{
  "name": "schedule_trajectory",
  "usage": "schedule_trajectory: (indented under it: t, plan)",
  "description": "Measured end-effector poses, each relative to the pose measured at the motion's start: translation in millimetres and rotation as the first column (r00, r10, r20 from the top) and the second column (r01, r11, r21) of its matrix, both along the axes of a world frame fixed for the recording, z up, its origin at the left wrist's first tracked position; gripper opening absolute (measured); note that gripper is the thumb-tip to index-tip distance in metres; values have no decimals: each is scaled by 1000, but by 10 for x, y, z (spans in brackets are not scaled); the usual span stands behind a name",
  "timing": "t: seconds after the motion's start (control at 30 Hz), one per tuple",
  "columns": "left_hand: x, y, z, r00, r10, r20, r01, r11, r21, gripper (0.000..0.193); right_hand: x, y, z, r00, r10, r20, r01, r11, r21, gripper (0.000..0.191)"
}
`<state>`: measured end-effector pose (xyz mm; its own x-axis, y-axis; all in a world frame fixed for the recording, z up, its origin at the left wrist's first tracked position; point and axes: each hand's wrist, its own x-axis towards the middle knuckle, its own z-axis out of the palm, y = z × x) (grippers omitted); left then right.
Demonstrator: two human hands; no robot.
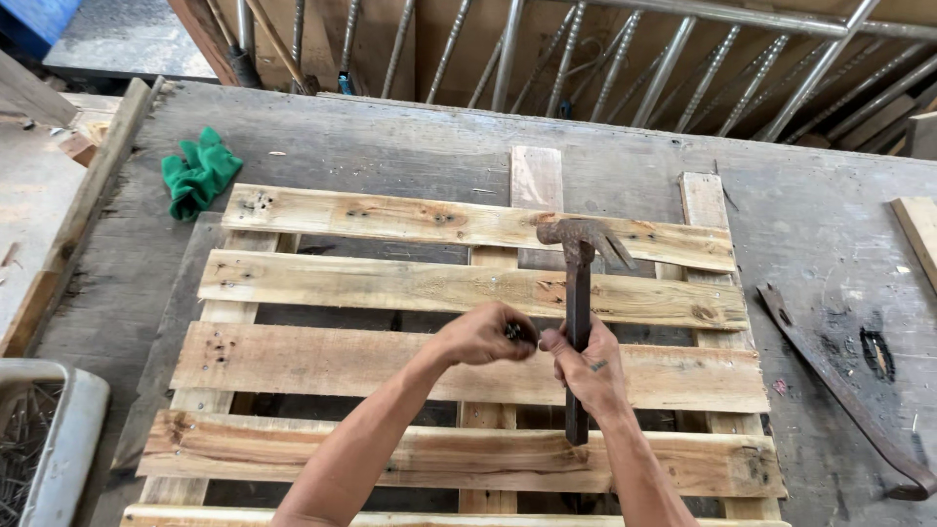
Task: The person gathers nails from a container and uses a hammer to drive them into a wooden pallet. The person repeatedly picks up nails, positions them on the pallet slats, and strikes them with the hammer to secure the wood pieces.
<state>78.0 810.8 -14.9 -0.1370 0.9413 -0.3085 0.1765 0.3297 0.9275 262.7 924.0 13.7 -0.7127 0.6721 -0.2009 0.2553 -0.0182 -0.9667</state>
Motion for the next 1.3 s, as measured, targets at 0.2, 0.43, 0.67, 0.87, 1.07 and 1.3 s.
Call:
schedule_trajectory:
  t: [0.2,0.43,0.67,0.87,1.07,1.3]
  plan:
    - [-852,553,-264,750,579,-320,-521,815,253,22,69,50,8,994,-59,94,47,991,122,39]
    - [-1085,795,-660,629,589,-508,-465,808,362,22,32,84,46,995,-26,99,-11,933,361,43]
    - [-1069,823,-713,615,548,-567,-436,835,334,21,-141,273,239,992,110,-66,-49,803,594,33]
    - [-1051,791,-721,612,541,-577,-425,840,337,19,-626,281,197,988,142,66,-152,774,615,34]
    - [-1033,711,-659,619,533,-577,-410,846,341,21,-578,246,318,942,120,314,-207,943,260,32]
    - [-1022,38,-681,275,634,-723,-518,731,444,29,-193,375,1184,664,202,-720,353,764,540,12]
